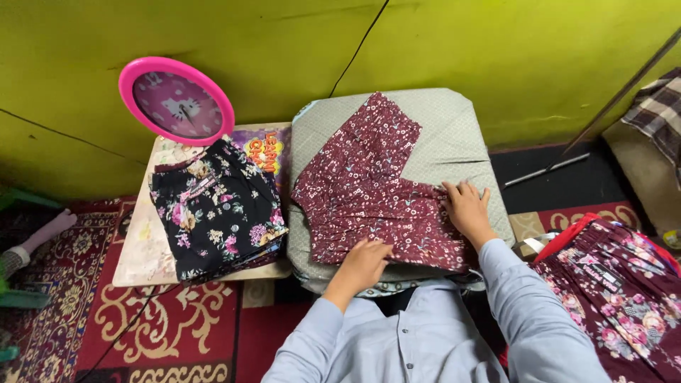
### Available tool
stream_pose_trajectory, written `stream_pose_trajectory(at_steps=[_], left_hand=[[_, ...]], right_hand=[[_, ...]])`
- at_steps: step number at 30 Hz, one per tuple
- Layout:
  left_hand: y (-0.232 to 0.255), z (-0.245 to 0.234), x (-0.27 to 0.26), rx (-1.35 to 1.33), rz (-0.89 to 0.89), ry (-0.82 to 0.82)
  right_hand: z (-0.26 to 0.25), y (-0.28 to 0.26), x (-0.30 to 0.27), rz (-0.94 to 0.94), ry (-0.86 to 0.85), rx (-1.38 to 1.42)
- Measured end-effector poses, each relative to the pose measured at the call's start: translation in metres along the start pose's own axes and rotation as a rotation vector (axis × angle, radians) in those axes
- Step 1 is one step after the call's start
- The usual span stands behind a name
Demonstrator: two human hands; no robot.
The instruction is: Folding floral patterned garments and stacking them neatly on a workspace table.
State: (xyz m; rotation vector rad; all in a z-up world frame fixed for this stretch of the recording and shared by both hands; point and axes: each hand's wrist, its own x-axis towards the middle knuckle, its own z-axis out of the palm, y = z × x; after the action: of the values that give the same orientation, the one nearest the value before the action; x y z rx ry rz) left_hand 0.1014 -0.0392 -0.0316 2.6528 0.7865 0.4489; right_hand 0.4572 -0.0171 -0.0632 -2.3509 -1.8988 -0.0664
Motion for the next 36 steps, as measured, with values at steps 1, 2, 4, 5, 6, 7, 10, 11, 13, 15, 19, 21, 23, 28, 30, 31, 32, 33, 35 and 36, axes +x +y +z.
stream_pose_trajectory(at_steps=[1, 2, 4, 5, 6, 7, 10, 11, 13, 15, 19, 21, 23, 28, 30, 31, 32, 33, 35, 36], left_hand=[[0.000, -0.014, 0.001, -0.184, -0.086, -0.058], [-0.001, -0.028, 0.003, -0.369, -0.171, -0.118], [-0.002, -0.067, -0.006, -0.463, -0.220, -0.176], [-0.003, -0.086, -0.012, -0.559, -0.272, -0.235], [-0.006, -0.099, -0.021, -0.560, -0.273, -0.240], [-0.010, -0.111, -0.029, -0.578, -0.367, -0.360], [-0.031, -0.133, -0.052, -0.893, -0.588, -0.575], [-0.039, -0.137, -0.063, -1.190, -0.715, -0.661], [-0.014, -0.170, -0.049, -0.930, -0.594, -0.506], [-0.008, -0.170, -0.034, -0.663, -0.463, -0.338], [-0.018, -0.117, 0.004, -0.326, -0.423, -0.043], [-0.017, -0.110, 0.019, -0.222, -0.463, -0.042], [-0.016, -0.114, 0.024, 0.036, -0.593, -0.180], [-0.039, -0.110, 0.017, 0.096, -0.621, -0.258], [-0.031, -0.113, 0.023, 0.111, -0.633, -0.272], [-0.024, -0.119, 0.029, 0.042, -0.638, -0.216], [-0.016, -0.125, 0.035, -0.026, -0.642, -0.160], [-0.013, -0.124, 0.039, -0.026, -0.644, -0.163], [-0.006, -0.123, 0.050, 0.016, -0.607, -0.104], [-0.011, -0.114, 0.048, 0.017, -0.606, -0.106]], right_hand=[[-0.002, 0.004, 0.002, -0.015, -0.051, -0.013], [-0.004, 0.009, 0.004, -0.029, -0.103, -0.025], [-0.014, 0.015, 0.005, -0.072, -0.246, 0.049], [-0.017, 0.017, 0.004, -0.116, -0.392, 0.125], [-0.060, -0.006, -0.016, -0.113, -0.395, 0.127], [-0.107, -0.028, -0.035, -0.291, -0.597, 0.235], [-0.194, -0.052, -0.071, -0.497, -0.951, 0.557], [-0.211, -0.056, -0.080, -0.517, -1.100, 0.772], [-0.159, -0.037, -0.063, -0.261, -0.854, 0.609], [-0.084, -0.013, -0.040, -0.026, -0.586, 0.438], [-0.006, -0.015, -0.023, 0.202, 0.009, 0.208], [-0.015, -0.037, -0.027, 0.207, 0.077, 0.186], [-0.014, -0.041, -0.033, 0.183, 0.087, 0.364], [-0.020, -0.017, -0.050, 0.268, 0.107, 0.368], [-0.025, -0.027, -0.047, 0.259, 0.126, 0.257], [-0.031, -0.040, -0.041, 0.172, 0.239, 0.217], [-0.037, -0.052, -0.035, 0.086, 0.352, 0.176], [-0.023, -0.073, -0.026, 0.086, 0.348, 0.177], [0.005, -0.115, -0.009, -0.410, 0.380, 0.377], [-0.013, -0.135, -0.018, -0.408, 0.380, 0.378]])
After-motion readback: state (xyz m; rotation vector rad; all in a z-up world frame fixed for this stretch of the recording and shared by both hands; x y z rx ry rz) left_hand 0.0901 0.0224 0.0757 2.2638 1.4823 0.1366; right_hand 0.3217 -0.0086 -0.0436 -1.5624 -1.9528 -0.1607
